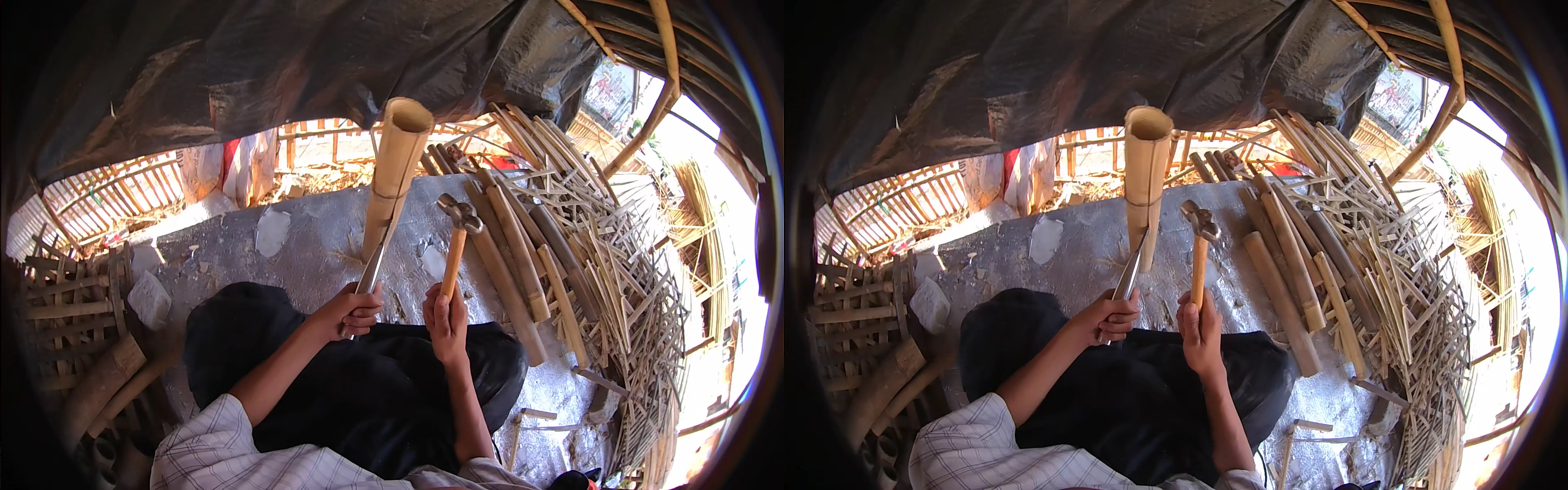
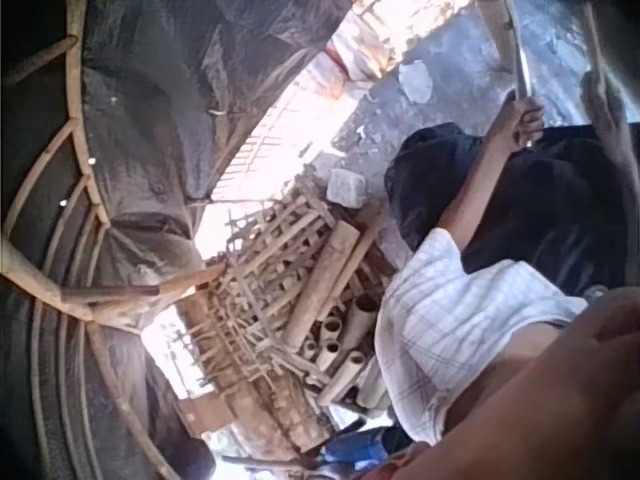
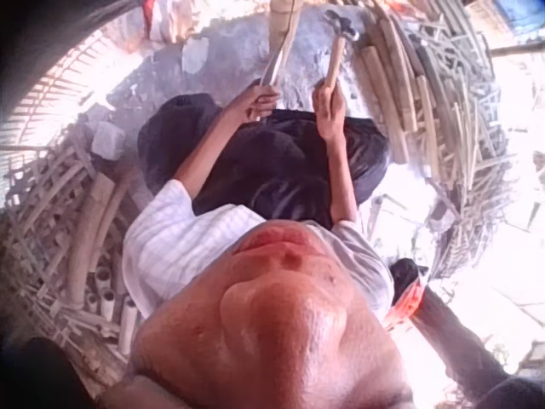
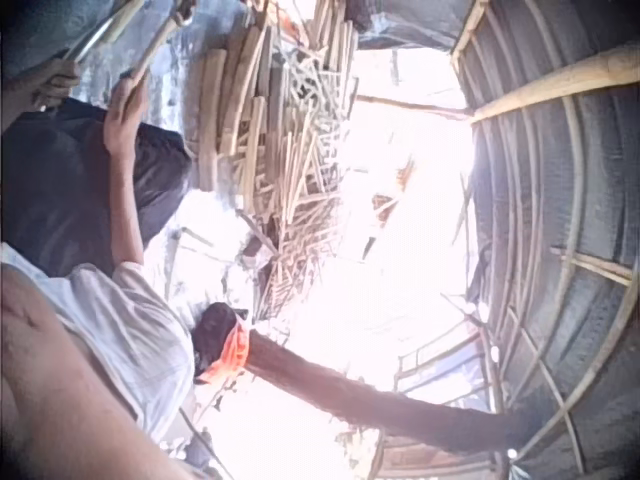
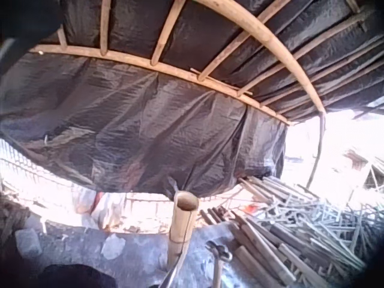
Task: The person carves bamboo using a chisel and hammer, then uses the chisel to shave and smooth the surface of the bamboo pieces.
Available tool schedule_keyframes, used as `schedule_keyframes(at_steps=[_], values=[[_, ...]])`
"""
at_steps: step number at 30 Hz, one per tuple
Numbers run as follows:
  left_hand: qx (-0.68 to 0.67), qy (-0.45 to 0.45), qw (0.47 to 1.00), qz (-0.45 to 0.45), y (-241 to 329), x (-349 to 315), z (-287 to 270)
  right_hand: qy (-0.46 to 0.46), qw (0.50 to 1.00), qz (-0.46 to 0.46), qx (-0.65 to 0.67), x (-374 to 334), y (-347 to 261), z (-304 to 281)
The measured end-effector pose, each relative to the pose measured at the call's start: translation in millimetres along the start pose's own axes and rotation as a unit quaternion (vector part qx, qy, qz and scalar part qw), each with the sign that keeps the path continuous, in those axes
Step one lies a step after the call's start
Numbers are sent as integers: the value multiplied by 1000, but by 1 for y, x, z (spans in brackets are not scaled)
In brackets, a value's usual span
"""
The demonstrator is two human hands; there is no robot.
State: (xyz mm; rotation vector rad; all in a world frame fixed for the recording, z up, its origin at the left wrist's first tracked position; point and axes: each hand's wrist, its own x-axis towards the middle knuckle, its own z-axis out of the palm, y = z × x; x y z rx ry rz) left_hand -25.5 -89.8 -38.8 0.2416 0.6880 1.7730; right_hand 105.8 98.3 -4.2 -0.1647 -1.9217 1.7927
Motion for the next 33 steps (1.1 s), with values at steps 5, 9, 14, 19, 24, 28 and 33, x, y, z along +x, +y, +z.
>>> schedule_keyframes(at_steps=[5, 9, 14, 19, 24, 28, 33], values=[[7, 22, 1000, -10, -3, -1, 2, -52, 951, 40, -303, 2, 0, 29], [26, 22, 999, 23, 5, -5, -8, -64, 930, -22, -360, -5, -15, 22], [7, 24, 999, 39, 12, -3, -18, -18, 968, -86, -237, -14, 11, 32], [-23, 49, 997, 52, 16, -1, -29, 2, 931, 62, -359, -14, 33, 31], [-50, 50, 994, 88, 26, -6, -38, 66, 991, -34, -112, -15, 16, 17], [-13, 64, 995, 81, 20, -2, -28, 59, 978, -122, -156, -10, 10, 22], [65, 105, 991, 51, -2, 6, -10, -11, 929, 15, -370, -14, 1, 29]])
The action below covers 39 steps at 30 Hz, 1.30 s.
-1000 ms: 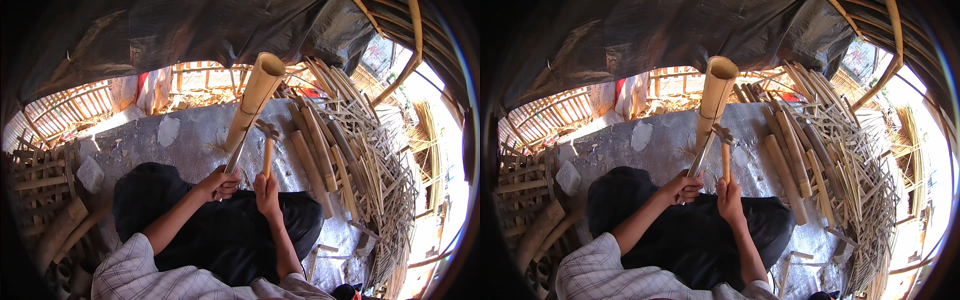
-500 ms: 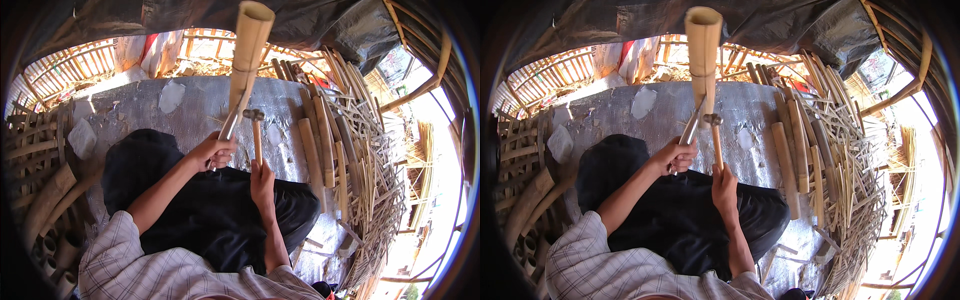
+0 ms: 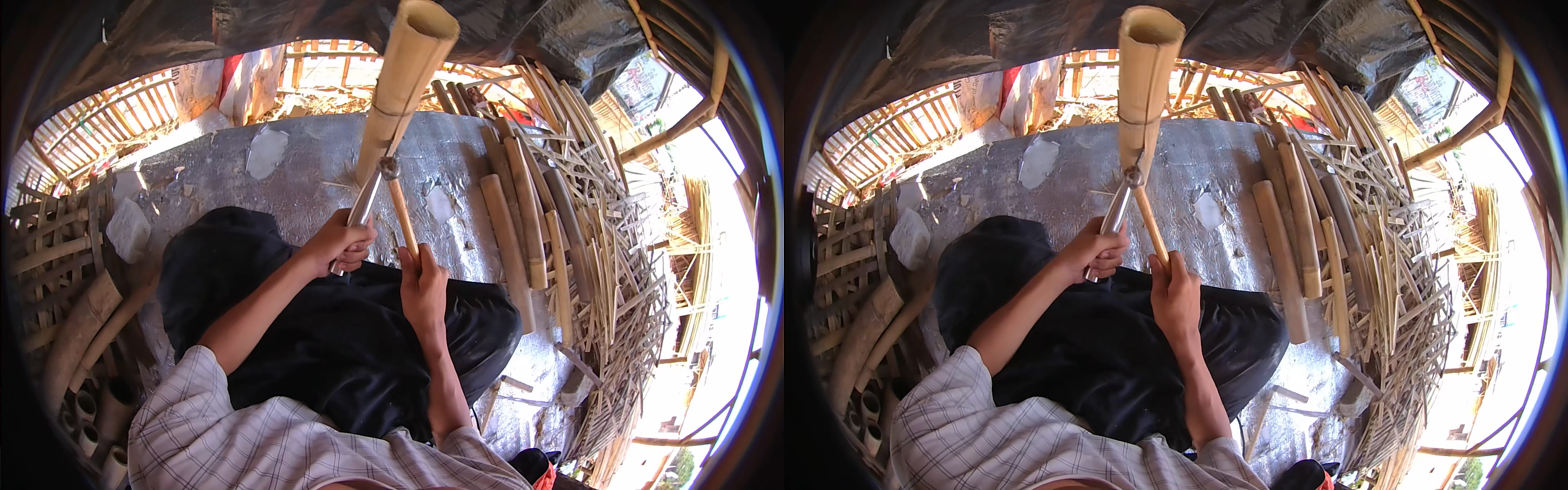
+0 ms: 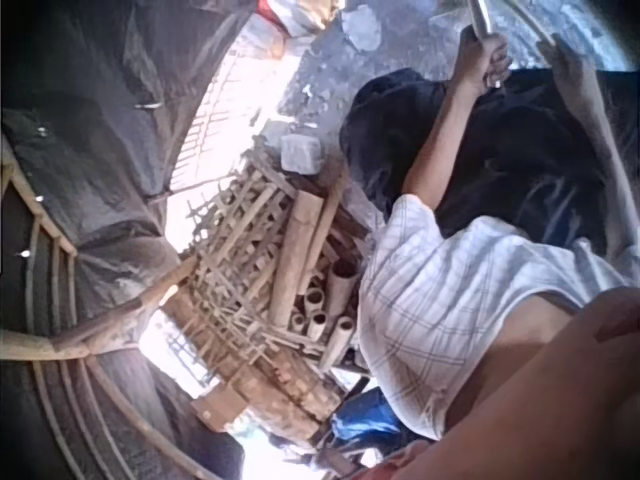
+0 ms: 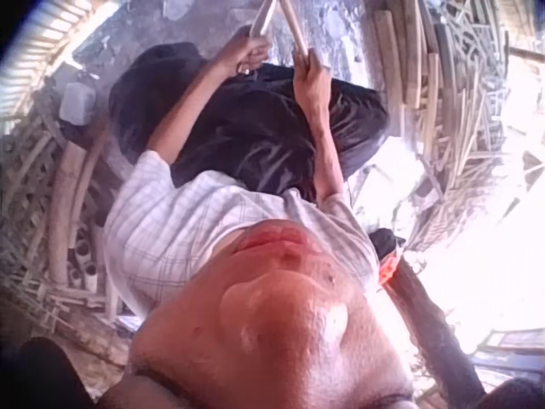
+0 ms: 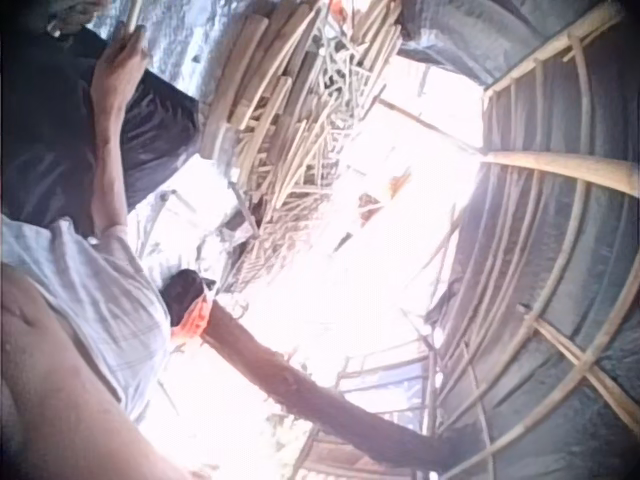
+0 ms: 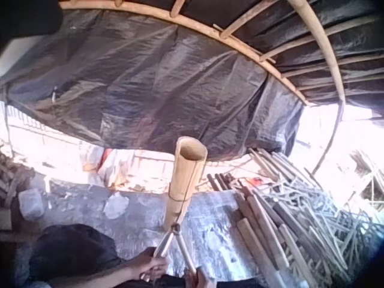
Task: The person carves bamboo using a chisel and hammer, then uses the chisel to shave and smooth the surface of the bamboo pieces.
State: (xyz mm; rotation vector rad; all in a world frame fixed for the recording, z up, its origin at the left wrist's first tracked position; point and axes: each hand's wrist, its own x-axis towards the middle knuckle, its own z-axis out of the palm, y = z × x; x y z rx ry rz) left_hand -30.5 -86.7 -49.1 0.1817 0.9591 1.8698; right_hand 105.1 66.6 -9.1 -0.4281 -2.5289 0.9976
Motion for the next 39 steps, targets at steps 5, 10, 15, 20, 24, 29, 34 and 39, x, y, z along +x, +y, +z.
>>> schedule_keyframes(at_steps=[5, 10, 15, 20, 24, 29, 34, 39], values=[[28, 5, 1000, 0, -12, 1, 6, 85, 993, -38, 67, -10, -7, -4], [22, -2, 1000, 12, -14, 3, 9, 53, 995, 13, 86, -4, 5, 6], [21, 17, 1000, 12, -15, 2, 10, -31, 986, 133, 93, -4, 11, -6], [43, 13, 999, 10, -22, 4, 14, 113, 989, -50, 86, -8, -5, -5], [64, 34, 997, 16, -28, 7, 21, 140, 986, -81, -34, -6, -7, 6], [33, 71, 996, 46, -24, 4, 17, 111, 993, -4, 50, -10, 10, -4], [60, 69, 995, 32, -21, 3, 16, 137, 979, -77, 132, -7, 8, 6], [84, 74, 993, 41, -32, 6, 21, 20, 1000, 2, 24, -4, 3, 19]])
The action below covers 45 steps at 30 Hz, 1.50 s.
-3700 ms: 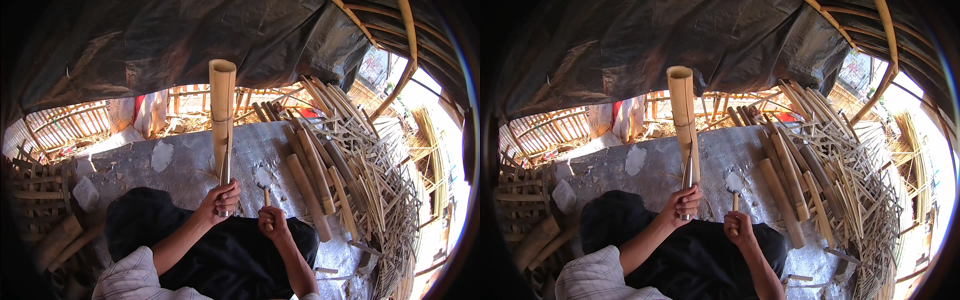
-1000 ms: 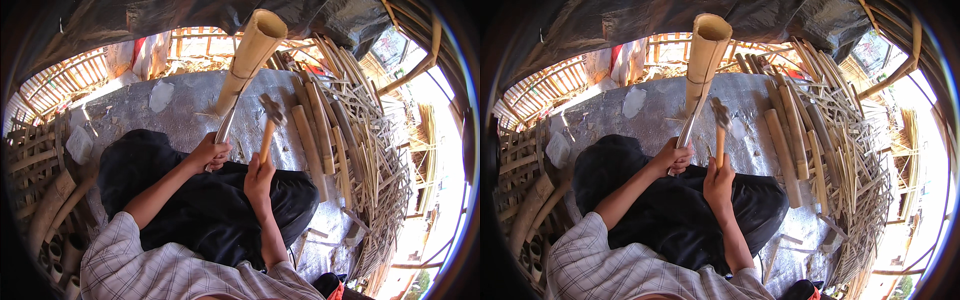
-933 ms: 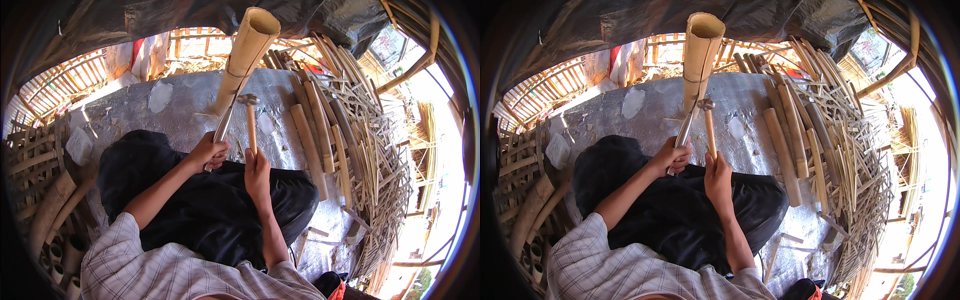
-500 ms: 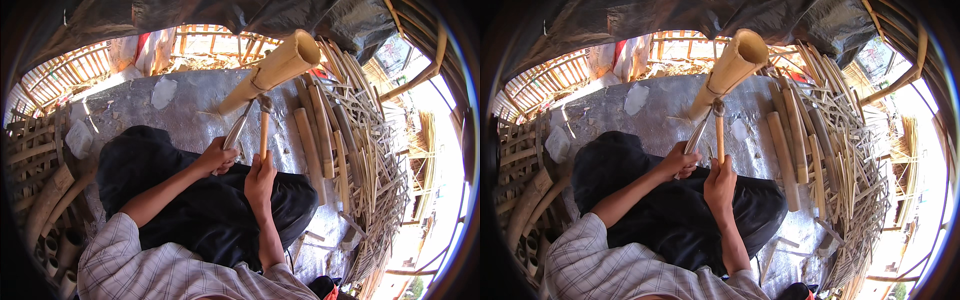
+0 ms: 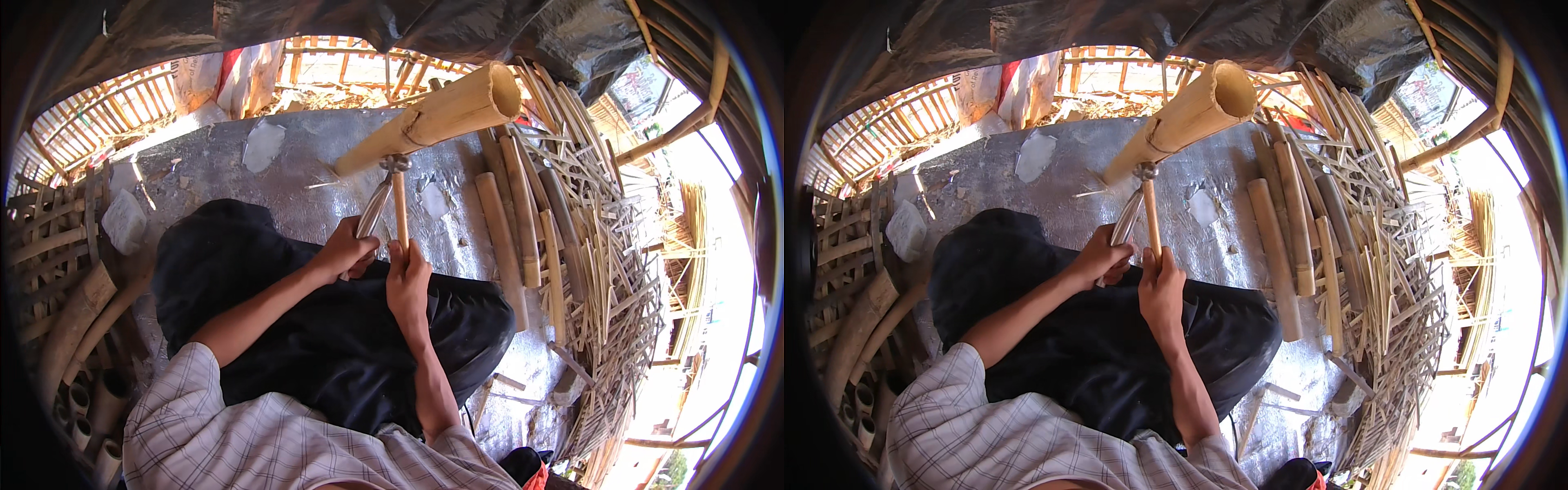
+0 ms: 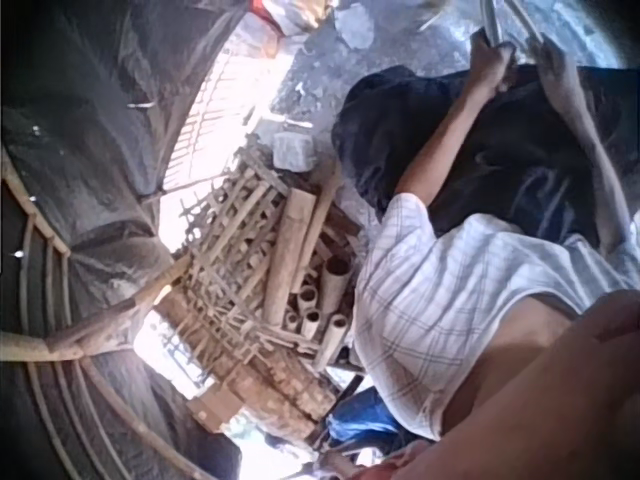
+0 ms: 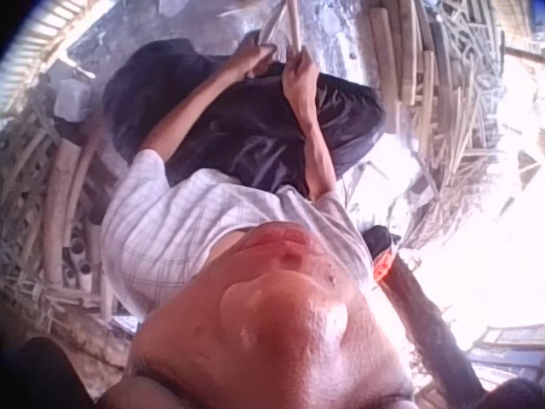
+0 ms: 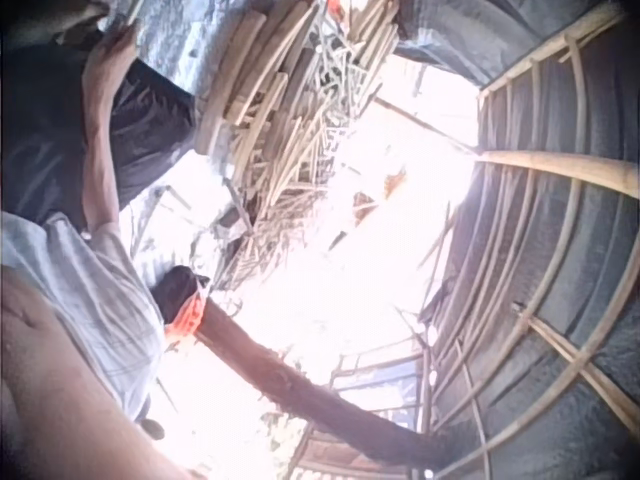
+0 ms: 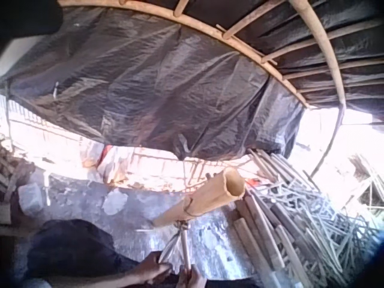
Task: The person carves bamboo using a chisel and hammer, then uses the chisel to shave and smooth the surface of the bamboo pieces.
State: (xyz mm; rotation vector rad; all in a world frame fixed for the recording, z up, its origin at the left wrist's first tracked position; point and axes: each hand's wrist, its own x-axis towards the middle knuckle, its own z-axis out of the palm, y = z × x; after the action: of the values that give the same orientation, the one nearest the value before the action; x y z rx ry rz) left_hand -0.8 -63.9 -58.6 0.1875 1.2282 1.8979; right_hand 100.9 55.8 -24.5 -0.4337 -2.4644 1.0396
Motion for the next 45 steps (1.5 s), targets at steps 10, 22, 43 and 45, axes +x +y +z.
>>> schedule_keyframes(at_steps=[10, 22, 43, 45], values=[[-45, -7, 999, 22, -8, 1, 2, 53, 995, -43, 67, -5, 5, -4], [-65, -18, 997, 29, -14, 6, -3, 45, 986, -46, 153, -8, 10, -1], [-83, -3, 996, 34, -7, 4, -11, 72, 996, 15, 43, -2, -7, -20], [-90, 11, 996, 7, -9, 1, -10, 124, 970, -17, 207, -4, -7, -18]])
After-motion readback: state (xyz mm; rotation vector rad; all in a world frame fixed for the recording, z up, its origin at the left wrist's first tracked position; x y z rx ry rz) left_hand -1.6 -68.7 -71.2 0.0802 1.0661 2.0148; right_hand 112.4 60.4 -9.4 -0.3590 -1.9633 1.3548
